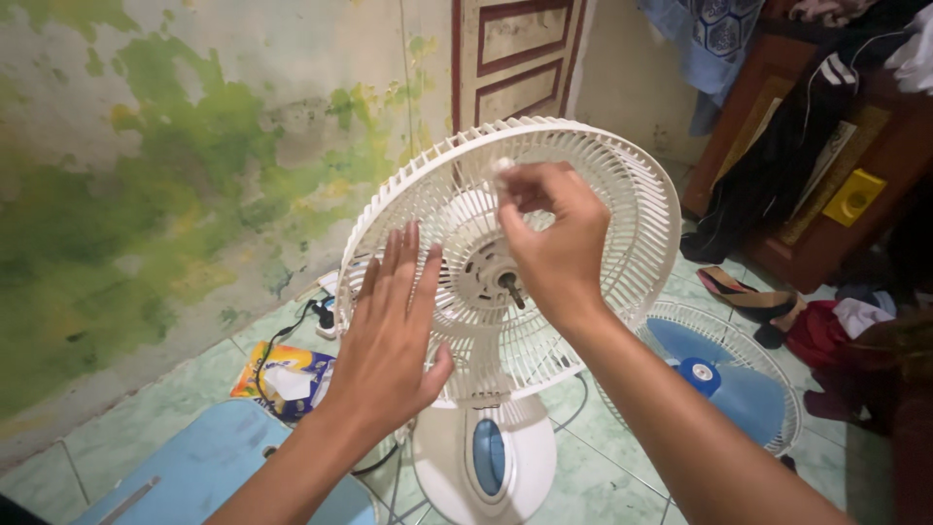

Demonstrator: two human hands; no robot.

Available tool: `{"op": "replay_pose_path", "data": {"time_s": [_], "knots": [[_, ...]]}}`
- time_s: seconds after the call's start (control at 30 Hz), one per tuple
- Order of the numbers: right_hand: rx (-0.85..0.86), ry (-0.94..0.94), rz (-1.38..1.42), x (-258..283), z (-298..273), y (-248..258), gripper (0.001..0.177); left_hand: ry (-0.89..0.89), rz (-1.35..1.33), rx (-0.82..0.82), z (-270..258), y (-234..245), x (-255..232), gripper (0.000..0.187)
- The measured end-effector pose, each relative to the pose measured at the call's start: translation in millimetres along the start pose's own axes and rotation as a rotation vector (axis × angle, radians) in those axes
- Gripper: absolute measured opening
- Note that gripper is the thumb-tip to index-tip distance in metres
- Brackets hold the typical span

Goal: The person uses a screwdriver to tighten a screw on the back of a white pedestal fan. They then attach the front fan cage, align it, and secure it by hand. Finally, they place a small white plastic cap over the central hub to complete the assembly.

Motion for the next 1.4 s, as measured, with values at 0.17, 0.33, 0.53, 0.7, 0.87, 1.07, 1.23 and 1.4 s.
{"op": "replay_pose_path", "data": {"time_s": [0.17, 0.33, 0.53, 0.7, 0.87, 1.07, 1.23, 1.4], "knots": [[-0.049, 0.060, -0.056, 7, 5, 3, 0.023, -0.059, -0.145, -0.134, -17, 21, -8, 0.062], [0.053, 0.061, -0.017, 15, -1, -9, 0.020, 0.128, -0.313, -0.336, -56, 55, 12, 0.017], [0.203, 0.050, 0.007, 37, -21, -42, 0.017, 0.267, -0.284, -0.366, -70, 58, 30, 0.010], [0.224, 0.088, 0.002, 44, -43, -51, 0.021, 0.342, -0.320, -0.347, -73, 48, 34, 0.014], [0.277, 0.466, -0.172, 58, -87, -64, 0.019, 0.439, -0.318, -0.283, -76, 31, 38, 0.027], [0.450, 0.766, -0.424, 32, -142, -84, 0.019, 0.275, -0.236, -0.161, -67, 14, 23, 0.055], [0.556, 0.723, -0.458, -6, -171, -84, 0.022, 0.386, -0.325, 0.032, -60, -12, 25, 0.094], [0.429, 0.489, -0.457, -37, -157, -48, 0.025, 0.158, -0.144, -0.019, -42, -14, 10, 0.101]]}}
Point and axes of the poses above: each hand's wrist, its own z-axis towards the middle knuckle, its own y-axis out of the back of the hand, x = y × z, the point moved 8 cm from there along z, towards the middle knuckle, and after that the axes turned 14 degrees about -z, right-handed, at the moved point
